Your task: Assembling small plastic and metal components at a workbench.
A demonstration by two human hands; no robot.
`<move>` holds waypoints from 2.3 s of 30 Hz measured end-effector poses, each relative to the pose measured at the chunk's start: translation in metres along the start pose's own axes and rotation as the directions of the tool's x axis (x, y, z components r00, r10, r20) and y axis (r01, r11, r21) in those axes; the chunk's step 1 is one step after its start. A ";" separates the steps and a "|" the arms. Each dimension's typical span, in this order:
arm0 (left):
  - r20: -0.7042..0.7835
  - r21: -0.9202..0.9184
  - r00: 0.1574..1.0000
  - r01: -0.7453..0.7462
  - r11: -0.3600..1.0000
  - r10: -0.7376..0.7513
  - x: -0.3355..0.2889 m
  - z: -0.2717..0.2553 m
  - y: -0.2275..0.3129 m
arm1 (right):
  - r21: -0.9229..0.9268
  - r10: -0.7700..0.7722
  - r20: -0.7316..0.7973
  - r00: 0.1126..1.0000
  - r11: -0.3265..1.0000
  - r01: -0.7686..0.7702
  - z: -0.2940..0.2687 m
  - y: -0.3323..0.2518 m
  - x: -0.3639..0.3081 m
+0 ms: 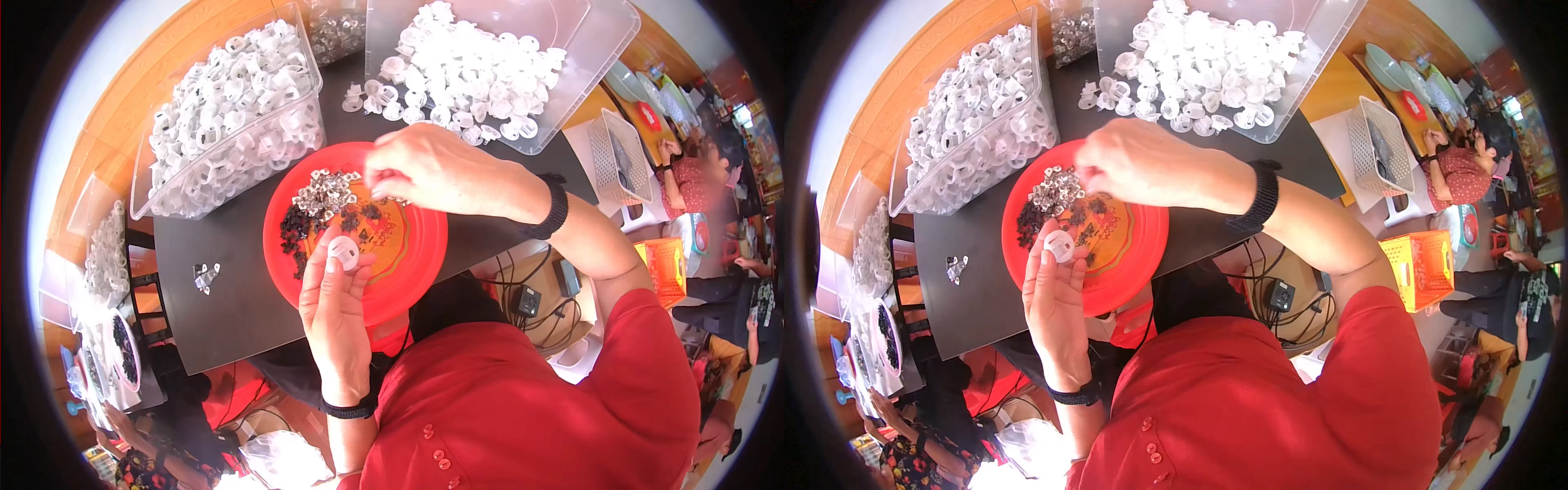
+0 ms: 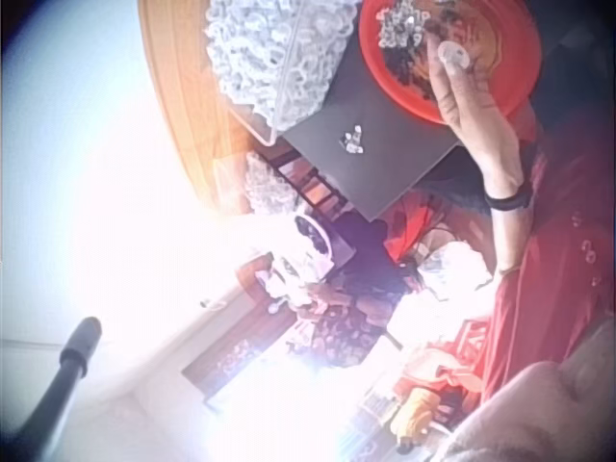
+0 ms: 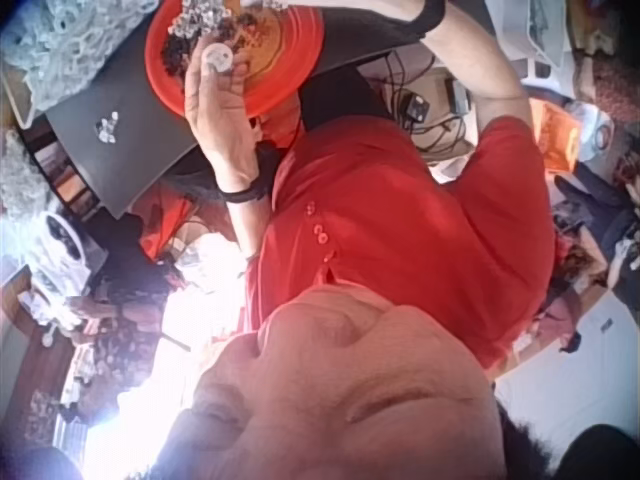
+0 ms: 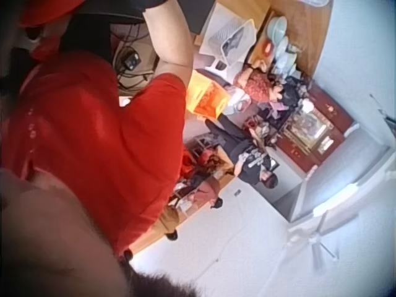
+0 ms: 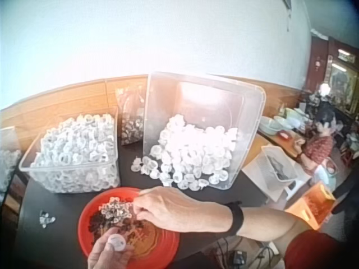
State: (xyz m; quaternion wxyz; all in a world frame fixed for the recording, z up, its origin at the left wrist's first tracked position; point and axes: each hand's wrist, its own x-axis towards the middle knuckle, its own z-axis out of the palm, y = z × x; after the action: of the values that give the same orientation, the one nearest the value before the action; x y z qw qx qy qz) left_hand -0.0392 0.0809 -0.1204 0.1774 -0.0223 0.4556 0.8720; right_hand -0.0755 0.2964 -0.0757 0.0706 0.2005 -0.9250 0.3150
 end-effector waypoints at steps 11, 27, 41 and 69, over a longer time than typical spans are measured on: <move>0.033 -0.089 0.995 0.097 0.991 -0.094 0.002 -0.005 -0.006 | -0.343 0.064 0.097 0.993 0.939 -0.027 0.032 0.028 -0.040; 0.070 0.081 0.994 0.081 0.993 -0.086 0.008 0.006 -0.011 | 0.478 0.031 0.033 0.999 0.877 -0.043 0.012 -0.009 -0.029; 0.294 0.804 0.784 -0.512 0.301 0.547 0.003 0.013 -0.007 | 0.498 0.068 0.037 0.997 0.864 -0.077 0.013 -0.030 -0.027; 0.002 -0.125 0.999 0.035 0.992 -0.035 0.003 0.011 -0.013 | 0.226 0.122 -0.231 0.965 0.972 -0.069 0.056 -0.037 -0.039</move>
State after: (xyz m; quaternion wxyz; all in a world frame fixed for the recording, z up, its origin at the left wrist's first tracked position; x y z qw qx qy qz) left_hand -0.0361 0.0973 -0.1251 0.1910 -0.0415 0.3996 0.8956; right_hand -0.0252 0.2483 -0.1091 0.1461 0.1216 -0.8782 0.4390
